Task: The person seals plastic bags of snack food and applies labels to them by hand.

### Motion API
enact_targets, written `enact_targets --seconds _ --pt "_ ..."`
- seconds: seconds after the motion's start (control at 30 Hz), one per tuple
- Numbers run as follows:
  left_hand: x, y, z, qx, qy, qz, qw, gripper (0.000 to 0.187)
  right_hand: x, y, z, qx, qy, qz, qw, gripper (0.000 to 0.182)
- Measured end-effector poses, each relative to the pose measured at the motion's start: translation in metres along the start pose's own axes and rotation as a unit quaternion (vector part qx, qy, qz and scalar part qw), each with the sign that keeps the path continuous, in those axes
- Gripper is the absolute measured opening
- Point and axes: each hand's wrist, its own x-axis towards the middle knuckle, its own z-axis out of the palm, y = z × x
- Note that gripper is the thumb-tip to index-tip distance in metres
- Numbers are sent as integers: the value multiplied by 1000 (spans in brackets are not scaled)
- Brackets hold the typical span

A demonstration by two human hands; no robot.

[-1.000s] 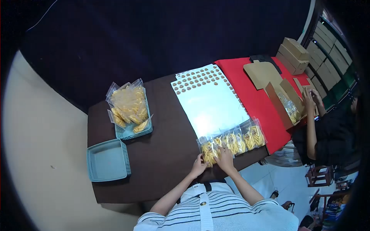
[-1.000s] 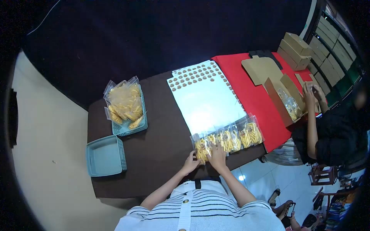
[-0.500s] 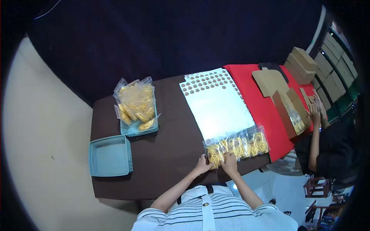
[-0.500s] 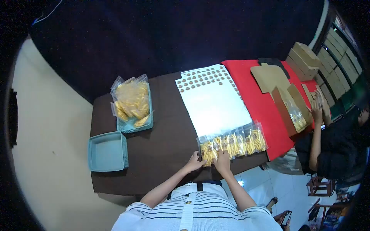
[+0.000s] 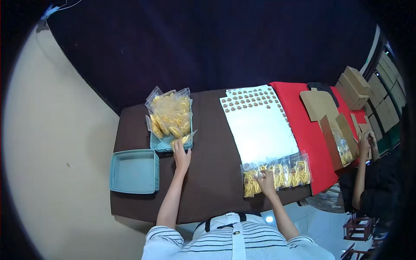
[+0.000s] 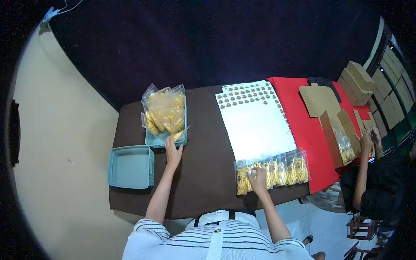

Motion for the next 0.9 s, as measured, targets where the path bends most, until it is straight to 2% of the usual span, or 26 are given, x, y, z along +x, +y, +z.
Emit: enact_targets --seconds 0.07,0.1,0.13,0.2,0.33,0.4,0.47,0.53,0.6,0.67,0.8,0.83,0.87,0.9 --pt "6 -19 10 -25 -151 -28 988 26 3 -17 -1 34 -52 11 998 33" --pt "9 -11 7 -34 -67 8 997 15 3 -24 1 31 -43 -8 999 32" --pt "14 -9 4 -38 -74 -9 996 16 2 -29 -1 10 -52 -22 998 29" --pt "21 7 -7 -138 -16 -20 990 17 2 -40 -4 75 -67 -4 995 27" --pt "21 54 -42 -235 -13 -2 972 18 4 -54 -4 124 -78 6 989 25" --pt "9 64 -50 -314 -68 -121 939 20 13 -73 -11 167 -90 -3 982 25" --pt "-4 83 -58 -423 -100 -167 885 22 24 -109 -23 190 -109 22 975 25" --pt "-22 102 -63 -455 -119 -172 866 20 33 -147 -36 193 -46 -83 977 33" --pt "-40 122 -70 -491 -150 -186 838 18 35 -167 -35 144 -39 -151 977 43" --pt "-56 147 -78 -525 -165 -226 804 22 32 -190 -39 156 -66 -133 977 48" --pt "-71 167 -87 -559 -220 -169 782 28 27 -174 -22 254 -110 -115 954 45" --pt "-68 172 -95 -571 -246 -184 761 30 26 -167 -18 283 -103 -83 950 45" --pt "-69 167 -91 -572 -244 -185 761 30 25 -159 -14 311 -96 -50 944 45" --pt "-71 162 -87 -544 -206 -164 797 34 28 -156 -15 343 -110 -32 932 45"
